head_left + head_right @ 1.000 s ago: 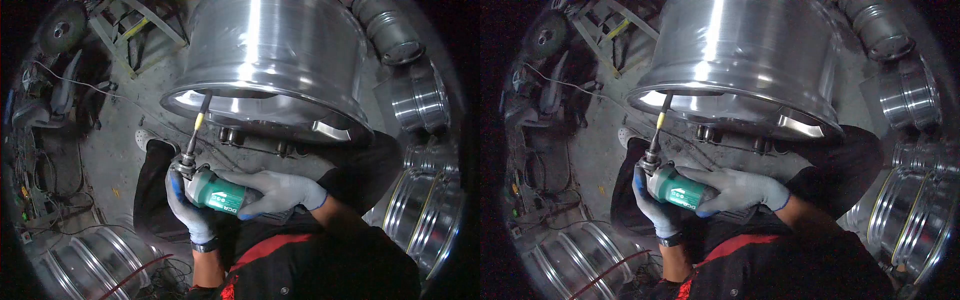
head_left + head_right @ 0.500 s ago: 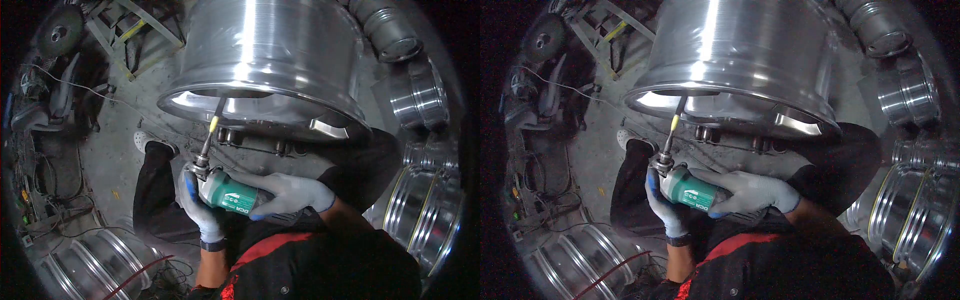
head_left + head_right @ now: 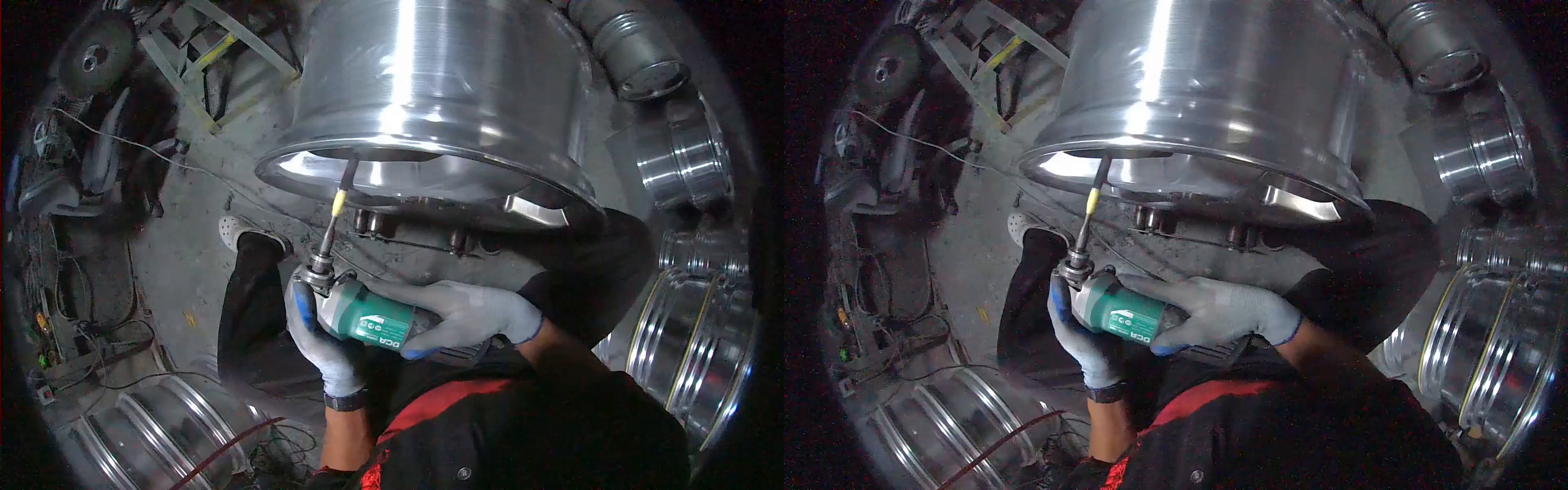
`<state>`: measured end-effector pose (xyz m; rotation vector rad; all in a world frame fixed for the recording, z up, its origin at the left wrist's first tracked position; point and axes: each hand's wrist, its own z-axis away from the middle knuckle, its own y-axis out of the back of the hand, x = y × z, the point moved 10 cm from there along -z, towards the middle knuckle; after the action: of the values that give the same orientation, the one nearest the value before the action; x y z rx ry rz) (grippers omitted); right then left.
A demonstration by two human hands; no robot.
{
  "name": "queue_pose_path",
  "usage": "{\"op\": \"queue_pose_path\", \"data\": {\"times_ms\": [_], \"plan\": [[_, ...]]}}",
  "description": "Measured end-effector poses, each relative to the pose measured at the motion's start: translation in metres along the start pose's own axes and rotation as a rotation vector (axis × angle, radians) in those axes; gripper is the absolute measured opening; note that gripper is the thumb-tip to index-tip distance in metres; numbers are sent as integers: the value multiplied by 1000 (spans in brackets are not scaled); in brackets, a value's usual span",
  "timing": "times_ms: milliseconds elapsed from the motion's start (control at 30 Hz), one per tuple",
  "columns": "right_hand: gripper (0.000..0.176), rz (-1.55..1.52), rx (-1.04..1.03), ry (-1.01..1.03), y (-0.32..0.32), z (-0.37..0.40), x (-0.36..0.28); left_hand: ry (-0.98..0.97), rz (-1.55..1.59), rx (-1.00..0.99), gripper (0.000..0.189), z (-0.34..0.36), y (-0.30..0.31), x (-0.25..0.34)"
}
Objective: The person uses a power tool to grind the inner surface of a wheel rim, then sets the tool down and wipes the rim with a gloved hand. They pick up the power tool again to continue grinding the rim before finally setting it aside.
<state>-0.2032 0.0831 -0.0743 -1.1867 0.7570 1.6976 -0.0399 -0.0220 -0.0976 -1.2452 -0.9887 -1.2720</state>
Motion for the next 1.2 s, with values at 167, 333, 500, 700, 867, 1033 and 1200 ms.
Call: {"op": "queue_pose_path", "data": {"times_ms": [167, 333, 500, 700, 867, 1033, 1200], "plan": [[97, 96, 44, 171, -2, -22, -9, 127, 262, 7, 49, -3, 3, 11], [94, 161, 56, 251, -1, -26, -12, 141, 306, 19, 49, -6, 9, 5], [100, 70, 9, 49, 4, 3, 1, 172, 327, -10, 49, 10, -6, -23], [99, 134, 36, -31, 10, 29, 12, 213, 267, -41, 50, 26, -22, -43], [97, 134, 44, -12, 14, 36, 7, 215, 206, 34, 44, 33, -17, -50], [96, 138, 42, 30, 12, 21, 8, 363, 489, -34, 53, 31, -33, -39], [101, 99, 54, 48, 6, 23, 10, 339, 410, -59, 55, 31, -31, -32]]}}
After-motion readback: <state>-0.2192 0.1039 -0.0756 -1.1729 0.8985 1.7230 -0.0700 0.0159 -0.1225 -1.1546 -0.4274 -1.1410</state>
